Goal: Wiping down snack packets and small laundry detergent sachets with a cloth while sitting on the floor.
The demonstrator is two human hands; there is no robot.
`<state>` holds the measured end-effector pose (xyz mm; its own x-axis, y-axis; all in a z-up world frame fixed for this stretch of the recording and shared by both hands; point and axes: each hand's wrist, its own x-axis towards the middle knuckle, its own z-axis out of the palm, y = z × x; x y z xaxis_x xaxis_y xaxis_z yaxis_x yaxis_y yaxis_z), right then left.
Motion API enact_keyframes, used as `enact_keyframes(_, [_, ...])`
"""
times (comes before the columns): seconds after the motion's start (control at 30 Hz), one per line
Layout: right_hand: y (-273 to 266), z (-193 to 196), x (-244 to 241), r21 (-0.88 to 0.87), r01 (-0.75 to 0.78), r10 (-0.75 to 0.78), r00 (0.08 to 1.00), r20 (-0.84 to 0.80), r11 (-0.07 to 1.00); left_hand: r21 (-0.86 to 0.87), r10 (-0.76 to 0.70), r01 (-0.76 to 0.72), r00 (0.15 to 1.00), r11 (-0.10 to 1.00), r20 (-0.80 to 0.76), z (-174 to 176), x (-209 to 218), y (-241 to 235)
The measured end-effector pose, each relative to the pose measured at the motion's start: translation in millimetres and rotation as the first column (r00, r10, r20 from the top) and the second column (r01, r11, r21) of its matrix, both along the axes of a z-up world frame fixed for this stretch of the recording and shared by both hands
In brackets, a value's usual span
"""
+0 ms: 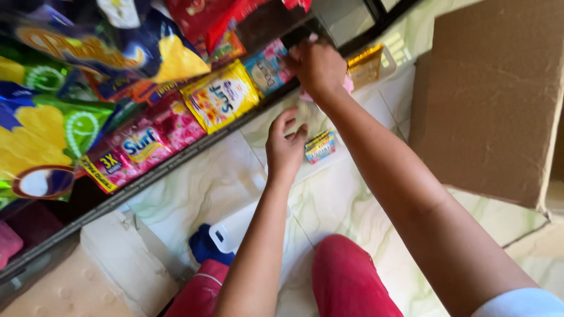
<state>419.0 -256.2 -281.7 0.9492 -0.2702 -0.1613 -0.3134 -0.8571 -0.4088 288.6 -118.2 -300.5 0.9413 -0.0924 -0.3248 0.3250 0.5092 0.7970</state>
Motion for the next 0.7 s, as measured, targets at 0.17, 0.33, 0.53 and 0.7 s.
enact_keyframes(0.17, [-23.7,12.3,-44.4,0.115,0.17,-0.204,0.847,0.49,0.979,0.969,-0.508,0.158,0.86,0.192,-0.04,2.4,-23.4,-0.1])
enact_keyframes(0.33, [-42.3,10.3,-122.5,0.35,0.231,-0.328,0.911,0.249,0.908,0.983,-0.505,0.155,0.844,-0.095,-0.182,-66.1,-49.8,-17.7])
enact_keyframes(0.53, [-39.8,2.5,-182.6,0.502,0.349,-0.457,0.883,0.108,0.792,0.968,-0.349,0.251,0.907,0.003,-0.235,-79.5,-54.3,-19.3])
enact_keyframes(0.7, [-29.0,-10.7,-206.1,0.713,0.392,-0.531,0.847,-0.033,0.582,0.896,-0.305,0.37,0.907,0.244,-0.291,-61.3,-64.4,1.1])
